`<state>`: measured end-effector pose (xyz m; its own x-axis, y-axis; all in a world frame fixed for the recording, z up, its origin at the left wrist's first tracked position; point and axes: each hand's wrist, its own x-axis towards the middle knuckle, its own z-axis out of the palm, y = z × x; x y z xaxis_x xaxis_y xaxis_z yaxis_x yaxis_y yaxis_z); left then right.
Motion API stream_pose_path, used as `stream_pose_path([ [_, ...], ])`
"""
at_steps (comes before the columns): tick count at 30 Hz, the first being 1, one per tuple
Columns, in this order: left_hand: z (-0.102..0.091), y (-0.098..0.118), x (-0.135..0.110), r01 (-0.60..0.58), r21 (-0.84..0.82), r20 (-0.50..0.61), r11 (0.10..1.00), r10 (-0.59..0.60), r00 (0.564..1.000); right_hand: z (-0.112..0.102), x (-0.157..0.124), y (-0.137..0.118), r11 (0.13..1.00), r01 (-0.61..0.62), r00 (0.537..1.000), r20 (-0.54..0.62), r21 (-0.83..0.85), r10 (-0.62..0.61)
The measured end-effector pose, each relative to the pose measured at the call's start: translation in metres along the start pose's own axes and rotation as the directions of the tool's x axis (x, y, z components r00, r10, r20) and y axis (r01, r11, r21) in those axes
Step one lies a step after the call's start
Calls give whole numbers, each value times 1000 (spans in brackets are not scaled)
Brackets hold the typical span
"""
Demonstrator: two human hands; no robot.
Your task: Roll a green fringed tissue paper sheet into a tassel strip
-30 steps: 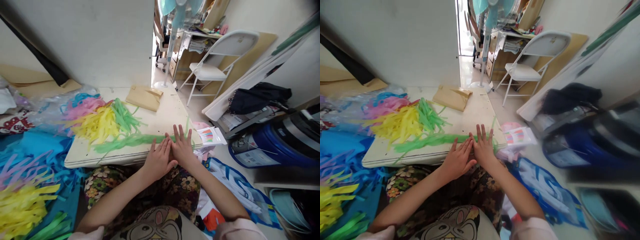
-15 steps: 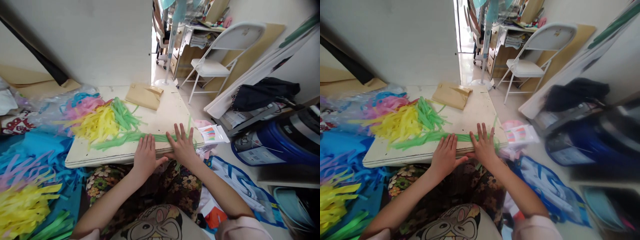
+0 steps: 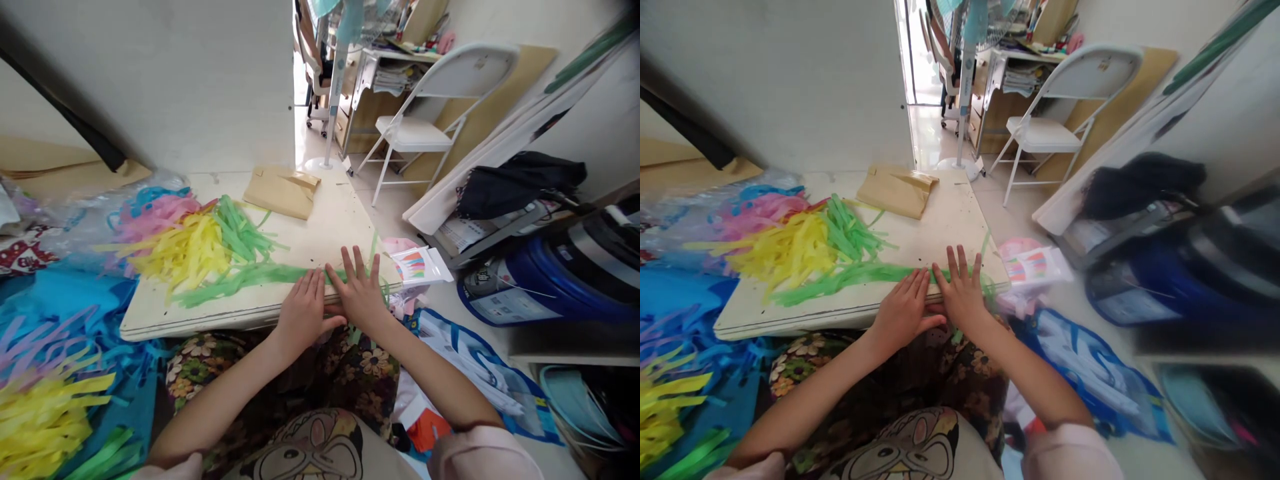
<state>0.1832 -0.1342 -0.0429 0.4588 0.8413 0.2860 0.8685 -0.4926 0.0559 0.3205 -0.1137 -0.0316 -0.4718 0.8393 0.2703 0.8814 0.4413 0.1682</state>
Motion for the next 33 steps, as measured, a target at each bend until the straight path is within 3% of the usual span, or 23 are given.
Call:
stream_pose_path([
  [5, -7, -14, -7, 98, 58, 8, 994, -98, 995, 1, 1, 1, 1000, 17, 1000, 2, 14, -17],
  [13, -8, -9, -14, 96, 136, 28, 986, -101, 994, -3, -11, 23, 999, 39, 997, 74, -5, -39],
  [19, -8, -11, -20, 71, 186, -59, 980, -61, 996, -15, -22, 73, 1000, -21, 974, 225, 4, 20],
  [22, -8, -15, -21, 53, 193, -113, 980, -32, 993, -33, -31, 101, 995, -103, 941, 323, -6, 99],
  [24, -8, -17, -21, 45, 196, -162, 980, -13, 987, -53, -37, 101, 956, -261, 925, 247, -136, 288],
  [26, -9, -18, -21, 51, 199, -219, 979, -6, 976, -73, -37, 80, 827, -483, 874, -102, -287, 475],
  [27, -9, -18, -21, 53, 202, -251, 978, -1, 968, -79, -35, 62, 811, -509, 858, -241, -288, 453],
  [28, -9, -18, -21, 53, 203, -280, 978, 6, 960, -82, -30, 42, 876, -407, 904, -253, -261, 345],
  [29, -10, -18, -21, 46, 202, -303, 978, 18, 953, -81, -25, 22, 955, -211, 962, -215, -208, 165],
  [30, -10, -19, -22, 30, 195, -317, 980, 34, 948, -76, -18, 3, 991, 23, 990, -135, -133, -41],
  [31, -10, -20, -23, 9, 183, -321, 983, 51, 946, -68, -11, -13, 980, 191, 979, -66, -55, -195],
  [33, -11, -22, -26, -25, 156, -306, 987, 72, 949, -49, -1, -33, 962, 272, 961, 32, 35, -274],
])
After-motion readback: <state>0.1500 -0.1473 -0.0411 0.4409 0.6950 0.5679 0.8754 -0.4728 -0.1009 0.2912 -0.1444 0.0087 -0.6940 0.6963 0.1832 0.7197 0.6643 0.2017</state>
